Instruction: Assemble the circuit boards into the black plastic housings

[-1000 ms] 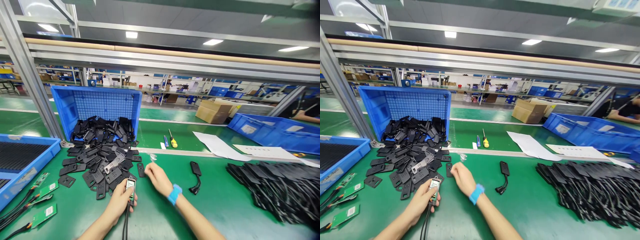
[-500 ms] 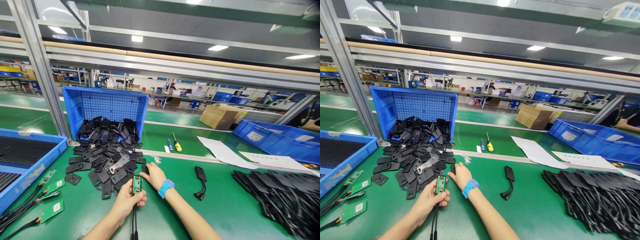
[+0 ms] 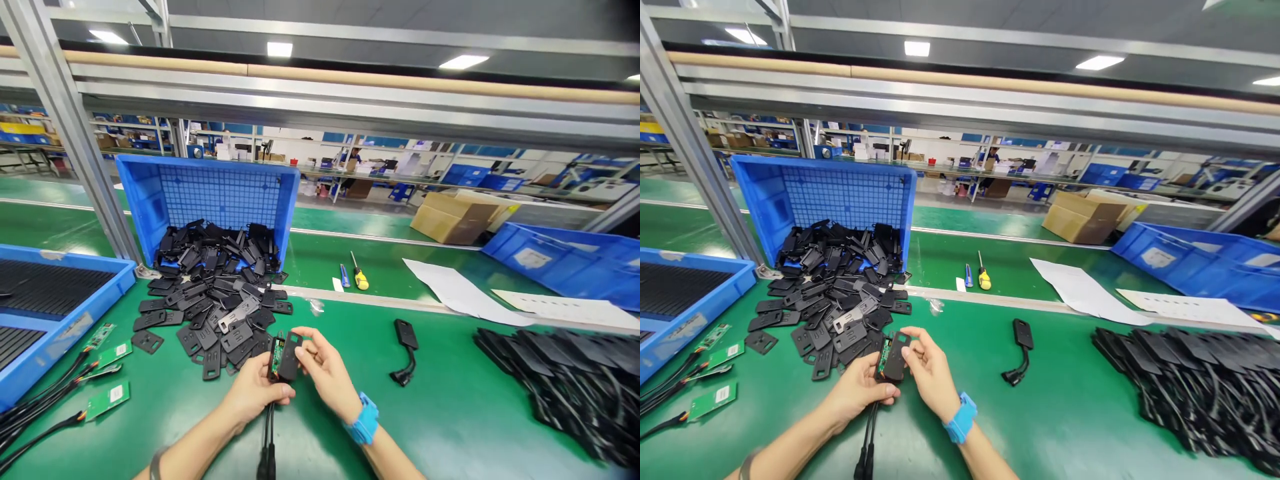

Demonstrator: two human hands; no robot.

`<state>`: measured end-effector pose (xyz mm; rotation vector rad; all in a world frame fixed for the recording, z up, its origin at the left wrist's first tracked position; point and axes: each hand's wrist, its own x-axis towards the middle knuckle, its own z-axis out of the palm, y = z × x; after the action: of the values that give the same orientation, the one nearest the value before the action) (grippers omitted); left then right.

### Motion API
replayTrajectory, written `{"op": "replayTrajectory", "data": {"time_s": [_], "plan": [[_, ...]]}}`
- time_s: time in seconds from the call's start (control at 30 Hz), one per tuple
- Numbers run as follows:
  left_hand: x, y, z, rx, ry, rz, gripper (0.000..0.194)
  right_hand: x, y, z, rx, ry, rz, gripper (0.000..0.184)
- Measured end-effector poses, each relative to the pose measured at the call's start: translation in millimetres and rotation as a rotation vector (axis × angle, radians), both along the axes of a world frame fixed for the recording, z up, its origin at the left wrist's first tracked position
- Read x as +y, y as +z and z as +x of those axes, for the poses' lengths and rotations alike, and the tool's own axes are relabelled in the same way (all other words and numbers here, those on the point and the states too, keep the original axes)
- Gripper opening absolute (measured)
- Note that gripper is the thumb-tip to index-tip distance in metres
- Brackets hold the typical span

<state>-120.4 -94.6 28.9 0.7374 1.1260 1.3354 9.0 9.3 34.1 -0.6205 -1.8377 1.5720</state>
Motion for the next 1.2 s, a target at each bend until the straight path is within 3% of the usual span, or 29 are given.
{"op": "replayTrajectory", "data": {"time_s": [0.07, 0.2, 0.37, 0.47, 0.6, 0.7, 0.8, 0.9, 1.0, 1.07, 1.13, 1.2], "plan": [[0.2, 0.1, 0.2, -0.017, -0.027, 0.042, 0.052, -6.7, -3.7, -1.5, -0.006, 0.030, -0.024, 0.031], [0.7, 2.3, 1.3, 0.008, -0.032, 0.031, 0.053, -9.9, -9.0, -2.2, -0.061, -0.014, 0.069, 0.028], [0.9, 5.1, 4.4, 0.065, -0.010, 0.006, 0.044, -7.8, -5.2, -0.1, -0.064, -0.041, 0.081, 0.026], [1.2, 5.2, 4.5, 0.075, -0.019, 0.004, 0.045, -8.2, -3.4, -0.2, -0.040, -0.030, 0.035, 0.027], [0.4, 7.8, 3.9, 0.125, -0.039, 0.024, 0.038, -7.8, -5.4, -1.4, 0.012, -0.019, -0.141, 0.038], [-1.2, 10.2, 4.6, 0.174, -0.065, 0.024, 0.034, -4.5, -7.1, -1.9, -0.015, 0.060, -0.233, 0.038], [-1.7, 9.0, 5.6, 0.226, -0.071, 0.005, 0.033, -1.1, -7.8, -2.6, -0.062, 0.116, -0.229, 0.045], [-0.5, 5.1, 5.7, 0.292, -0.059, -0.008, 0.028, -2.1, -7.6, -3.8, -0.084, 0.045, -0.188, 0.046], [2.0, 1.5, 6.0, 0.295, -0.021, 0.004, 0.035, -8.8, -6.5, -5.4, -0.119, -0.034, -0.067, 0.041], [3.3, -0.5, 7.2, 0.219, 0.010, 0.043, 0.057, -13.5, -5.8, -6.9, -0.157, -0.092, 0.140, 0.041], [3.0, -1.7, 9.0, 0.138, -0.003, 0.073, 0.087, -15.1, -5.6, -7.3, -0.225, -0.111, 0.363, 0.057], [0.4, -0.1, 10.1, 0.171, -0.043, 0.089, 0.101, -11.2, -6.4, -4.4, -0.334, -0.113, 0.521, 0.063]]}}
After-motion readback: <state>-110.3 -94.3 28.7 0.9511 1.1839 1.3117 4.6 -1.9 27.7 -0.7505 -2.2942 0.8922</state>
